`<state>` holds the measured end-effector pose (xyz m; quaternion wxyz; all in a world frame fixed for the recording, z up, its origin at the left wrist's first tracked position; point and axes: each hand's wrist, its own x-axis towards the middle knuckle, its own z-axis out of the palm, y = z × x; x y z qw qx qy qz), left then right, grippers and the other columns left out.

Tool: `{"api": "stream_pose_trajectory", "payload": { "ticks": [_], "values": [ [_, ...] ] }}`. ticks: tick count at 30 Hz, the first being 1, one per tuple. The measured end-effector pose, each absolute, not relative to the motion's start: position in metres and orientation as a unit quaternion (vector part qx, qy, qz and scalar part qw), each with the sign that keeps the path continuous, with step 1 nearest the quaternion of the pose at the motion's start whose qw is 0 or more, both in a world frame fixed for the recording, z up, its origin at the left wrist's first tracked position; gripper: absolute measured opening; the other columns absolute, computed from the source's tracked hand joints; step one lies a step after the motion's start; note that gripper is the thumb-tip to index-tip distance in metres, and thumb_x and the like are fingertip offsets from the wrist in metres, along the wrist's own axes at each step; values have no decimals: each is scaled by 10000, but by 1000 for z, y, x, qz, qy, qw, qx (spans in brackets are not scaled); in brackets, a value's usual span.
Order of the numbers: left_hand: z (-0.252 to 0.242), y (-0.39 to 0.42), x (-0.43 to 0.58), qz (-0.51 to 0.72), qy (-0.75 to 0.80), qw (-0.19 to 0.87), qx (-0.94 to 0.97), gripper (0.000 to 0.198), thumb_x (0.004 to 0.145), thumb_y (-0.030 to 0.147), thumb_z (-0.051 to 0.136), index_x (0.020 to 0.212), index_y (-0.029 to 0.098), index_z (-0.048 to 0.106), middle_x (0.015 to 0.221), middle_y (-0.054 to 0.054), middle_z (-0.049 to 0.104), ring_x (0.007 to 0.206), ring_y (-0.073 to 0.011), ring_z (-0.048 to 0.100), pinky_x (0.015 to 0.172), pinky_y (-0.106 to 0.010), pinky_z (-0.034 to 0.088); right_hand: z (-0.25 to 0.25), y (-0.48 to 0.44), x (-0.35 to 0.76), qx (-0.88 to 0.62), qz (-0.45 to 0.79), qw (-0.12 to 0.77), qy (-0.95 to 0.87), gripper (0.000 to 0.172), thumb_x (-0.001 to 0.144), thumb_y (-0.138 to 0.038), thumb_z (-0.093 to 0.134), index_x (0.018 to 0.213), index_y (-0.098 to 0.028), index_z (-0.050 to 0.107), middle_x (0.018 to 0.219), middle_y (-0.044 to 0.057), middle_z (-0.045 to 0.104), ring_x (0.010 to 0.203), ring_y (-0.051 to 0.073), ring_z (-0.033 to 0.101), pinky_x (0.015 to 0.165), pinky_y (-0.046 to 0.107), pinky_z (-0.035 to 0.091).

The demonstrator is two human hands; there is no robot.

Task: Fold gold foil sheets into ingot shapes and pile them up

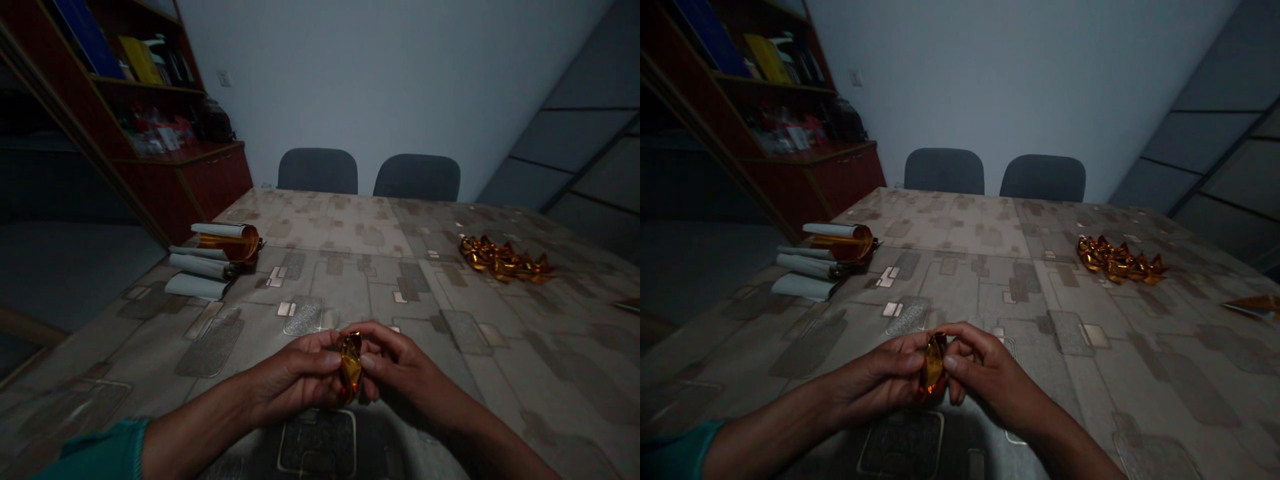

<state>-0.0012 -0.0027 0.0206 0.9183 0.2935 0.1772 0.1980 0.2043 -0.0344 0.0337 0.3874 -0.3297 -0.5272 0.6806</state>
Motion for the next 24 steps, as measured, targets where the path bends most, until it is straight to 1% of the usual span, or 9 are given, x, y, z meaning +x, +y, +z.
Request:
{"api": "stream_pose_trajectory", "payload": {
  "ticks": [3, 6, 9, 13, 15, 17, 20, 22, 24],
  "values": [
    [21, -2, -1, 224, 182, 918, 272, 520, 820, 216, 744, 1279, 109, 527, 1104, -161, 675, 846, -148, 701, 766, -208, 529, 35, -34, 206, -343, 681, 393, -514, 334, 899, -380, 677, 1193, -225, 637, 806, 2, 583, 631, 113, 515, 603, 262, 408],
    [21, -2, 0, 240, 189, 916, 261, 539, 764, 158, 780, 1236, 101, 526, 1046, -152, 681, 807, -144, 707, 746, -203, 544, 33, -34, 208, -351, 684, 403, -496, 335, 884, -377, 697, 1188, -245, 646, 858, 16, 596, 660, 123, 524, 612, 264, 422],
    [18, -3, 0, 245, 200, 906, 280, 552, 731, 159, 821, 1196, 121, 527, 1010, -128, 681, 822, -169, 717, 732, -217, 551, 29, -34, 209, -348, 686, 400, -499, 333, 878, -383, 703, 1182, -256, 658, 883, 24, 610, 673, 126, 534, 622, 269, 434],
    [15, -4, 1, 249, 209, 893, 312, 528, 748, 230, 833, 1169, 143, 526, 995, -118, 678, 873, -221, 723, 729, -263, 557, 27, -34, 208, -349, 680, 398, -508, 340, 875, -388, 704, 1189, -260, 678, 846, 21, 616, 636, 121, 539, 604, 274, 436],
    [15, -4, 2, 258, 207, 888, 320, 544, 747, 250, 839, 1176, 149, 521, 943, -100, 683, 785, -186, 721, 682, -236, 550, 30, -35, 207, -358, 669, 393, -519, 361, 882, -392, 689, 1221, -269, 676, 883, 34, 637, 644, 126, 544, 620, 287, 451],
    [18, -5, 3, 274, 207, 882, 325, 571, 749, 255, 842, 1205, 164, 511, 901, -74, 684, 694, -139, 704, 632, -194, 537, 34, -35, 207, -371, 651, 389, -535, 382, 903, -410, 654, 1262, -280, 662, 1001, 62, 657, 731, 154, 576, 696, 319, 477],
    [23, -6, 5, 310, 217, 868, 323, 543, 770, 232, 829, 1215, 190, 521, 915, -46, 683, 654, -96, 694, 598, -146, 533, 38, -37, 205, -374, 643, 404, -533, 473, 942, -479, 571, 1377, -292, 561, 1099, 83, 642, 873, 205, 606, 798, 368, 479],
    [25, -6, 7, 351, 227, 852, 316, 484, 767, 210, 831, 1155, 198, 543, 933, -30, 681, 661, -91, 701, 589, -133, 538, 37, -39, 202, -361, 656, 413, -518, 565, 922, -525, 581, 1425, -291, 476, 1094, 84, 624, 879, 213, 607, 779, 364, 481],
    [24, -7, 8, 390, 244, 830, 315, 453, 756, 191, 836, 1100, 211, 542, 941, -10, 676, 679, -101, 713, 582, -138, 542, 33, -40, 198, -352, 660, 420, -514, 615, 845, -508, 694, 1378, -299, 469, 1109, 74, 604, 875, 202, 599, 740, 333, 478]
  ]
}}
